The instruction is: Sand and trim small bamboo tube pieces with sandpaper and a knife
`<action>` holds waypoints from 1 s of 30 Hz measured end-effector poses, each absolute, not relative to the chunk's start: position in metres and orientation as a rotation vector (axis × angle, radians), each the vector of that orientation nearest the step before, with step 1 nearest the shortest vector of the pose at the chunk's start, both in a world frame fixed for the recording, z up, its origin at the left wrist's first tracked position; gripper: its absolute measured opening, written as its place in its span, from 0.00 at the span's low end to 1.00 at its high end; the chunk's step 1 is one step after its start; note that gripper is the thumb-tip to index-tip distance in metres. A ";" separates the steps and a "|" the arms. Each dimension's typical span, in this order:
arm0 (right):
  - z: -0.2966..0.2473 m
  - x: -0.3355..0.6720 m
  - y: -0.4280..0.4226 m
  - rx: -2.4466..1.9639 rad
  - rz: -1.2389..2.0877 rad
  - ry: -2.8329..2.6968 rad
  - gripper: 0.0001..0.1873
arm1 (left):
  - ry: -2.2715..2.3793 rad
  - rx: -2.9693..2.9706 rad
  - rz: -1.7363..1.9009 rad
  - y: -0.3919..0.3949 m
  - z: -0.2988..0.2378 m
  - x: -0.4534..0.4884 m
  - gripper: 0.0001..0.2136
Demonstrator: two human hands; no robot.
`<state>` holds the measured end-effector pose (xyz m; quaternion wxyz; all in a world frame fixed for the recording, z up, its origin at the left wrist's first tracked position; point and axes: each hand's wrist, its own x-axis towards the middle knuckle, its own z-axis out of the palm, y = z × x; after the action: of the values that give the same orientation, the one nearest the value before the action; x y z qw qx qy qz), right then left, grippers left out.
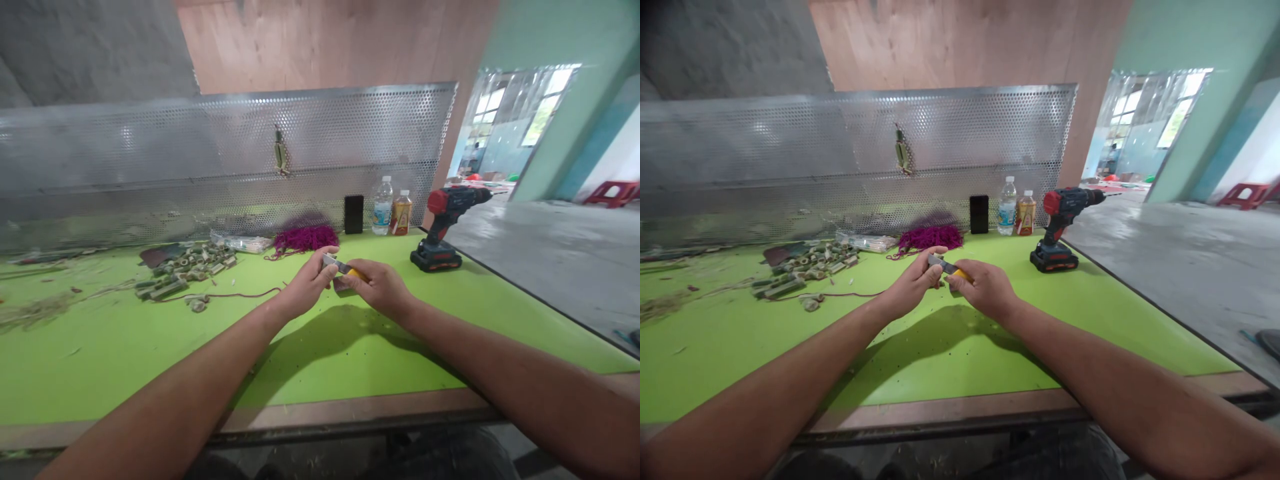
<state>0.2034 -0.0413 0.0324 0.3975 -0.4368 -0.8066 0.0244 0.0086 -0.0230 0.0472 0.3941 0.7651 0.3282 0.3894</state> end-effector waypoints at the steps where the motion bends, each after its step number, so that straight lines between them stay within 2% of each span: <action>1: 0.032 0.204 -0.041 -1.105 0.064 -2.043 0.14 | 0.835 1.943 0.990 -0.023 0.047 0.009 0.21; 16: 0.033 0.203 -0.043 -1.181 -0.150 -1.999 0.16 | 1.020 2.040 1.103 -0.023 0.050 0.013 0.14; 23: 0.033 0.204 -0.043 -1.161 -0.041 -2.057 0.15 | 0.930 1.933 1.009 -0.030 0.054 0.013 0.23; 30: 0.033 0.204 -0.042 -1.137 -0.007 -2.053 0.14 | 0.888 1.890 1.004 -0.030 0.054 0.009 0.23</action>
<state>0.2035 -0.0424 0.0330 0.3869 -0.4468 -0.8066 -0.0028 0.0091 -0.0296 0.0542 0.4007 0.7473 0.3512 0.3971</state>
